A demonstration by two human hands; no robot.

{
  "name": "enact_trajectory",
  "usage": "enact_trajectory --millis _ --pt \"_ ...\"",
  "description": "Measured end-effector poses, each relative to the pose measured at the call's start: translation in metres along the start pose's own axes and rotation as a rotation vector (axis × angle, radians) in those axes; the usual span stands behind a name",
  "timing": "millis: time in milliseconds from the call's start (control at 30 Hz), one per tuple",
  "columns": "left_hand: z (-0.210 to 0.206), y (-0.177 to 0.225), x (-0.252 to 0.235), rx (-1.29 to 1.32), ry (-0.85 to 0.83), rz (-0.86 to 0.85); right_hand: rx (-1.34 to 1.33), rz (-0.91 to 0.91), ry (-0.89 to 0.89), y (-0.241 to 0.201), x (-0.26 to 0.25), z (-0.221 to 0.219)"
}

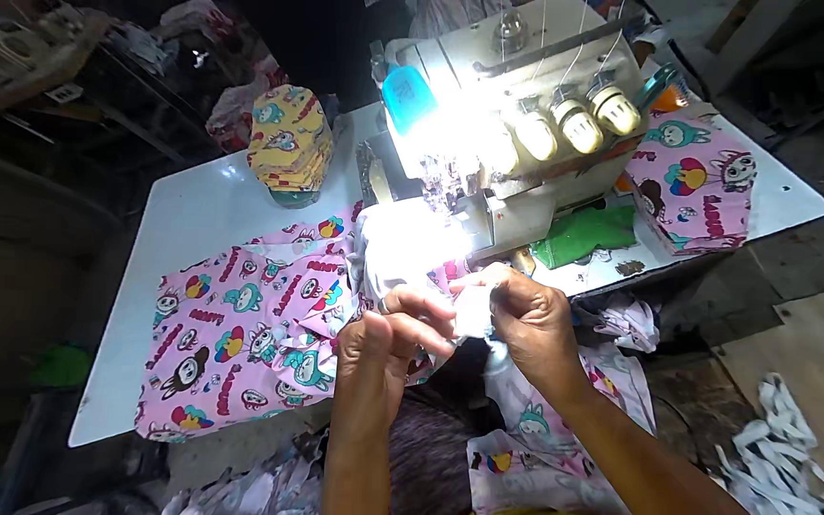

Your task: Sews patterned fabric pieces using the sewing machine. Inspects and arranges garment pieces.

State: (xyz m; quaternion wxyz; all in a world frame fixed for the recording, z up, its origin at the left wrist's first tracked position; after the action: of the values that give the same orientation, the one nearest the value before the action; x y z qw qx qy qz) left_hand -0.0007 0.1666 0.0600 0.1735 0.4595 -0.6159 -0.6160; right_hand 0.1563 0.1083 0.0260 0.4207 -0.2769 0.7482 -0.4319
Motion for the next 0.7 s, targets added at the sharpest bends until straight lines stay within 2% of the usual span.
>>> enact_trajectory --millis 33,133,233,333,400,433,500,633,700 --pt "0.001 -0.002 -0.002 0.015 0.01 0.004 0.01 0.035 0.005 0.002 -0.002 0.001" --pt "0.0 -0.011 -0.009 -0.199 0.072 -0.03 0.031 0.116 -0.002 0.007 -0.006 0.004" --pt "-0.005 -0.015 -0.011 -0.282 0.009 -0.031 0.085 0.191 -0.009 0.011 -0.01 0.003" --pt "-0.007 -0.013 -0.011 -0.358 0.035 -0.039 0.115 0.198 -0.014 0.012 -0.01 0.007" --pt "-0.002 -0.014 -0.013 -0.437 -0.018 -0.075 0.068 0.177 -0.107 0.01 -0.012 0.014" --pt "0.001 -0.014 -0.015 -0.411 -0.087 -0.087 0.007 0.156 -0.184 0.008 -0.015 0.017" --pt "0.006 -0.015 -0.019 -0.196 -0.259 -0.056 -0.135 0.097 -0.346 -0.001 -0.022 0.022" --pt "0.01 -0.017 -0.021 0.242 -0.445 0.299 -0.355 -0.039 -0.574 -0.015 -0.042 0.029" --pt "0.015 -0.013 -0.024 0.232 -0.454 0.429 -0.361 -0.061 -0.661 -0.016 -0.052 0.035"
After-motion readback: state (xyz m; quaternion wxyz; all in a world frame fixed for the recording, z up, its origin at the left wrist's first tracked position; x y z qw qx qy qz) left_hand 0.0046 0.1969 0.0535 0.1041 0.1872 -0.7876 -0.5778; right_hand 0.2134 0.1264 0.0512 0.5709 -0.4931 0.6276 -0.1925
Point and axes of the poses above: each hand's wrist, its own x-axis away from the middle knuckle, its own z-axis out of the back of the hand, y = z × x, the point moved 1 cm from there along -x, towards the middle knuckle, and after that the axes turned 3 degrees about y, right-handed, at the moved point
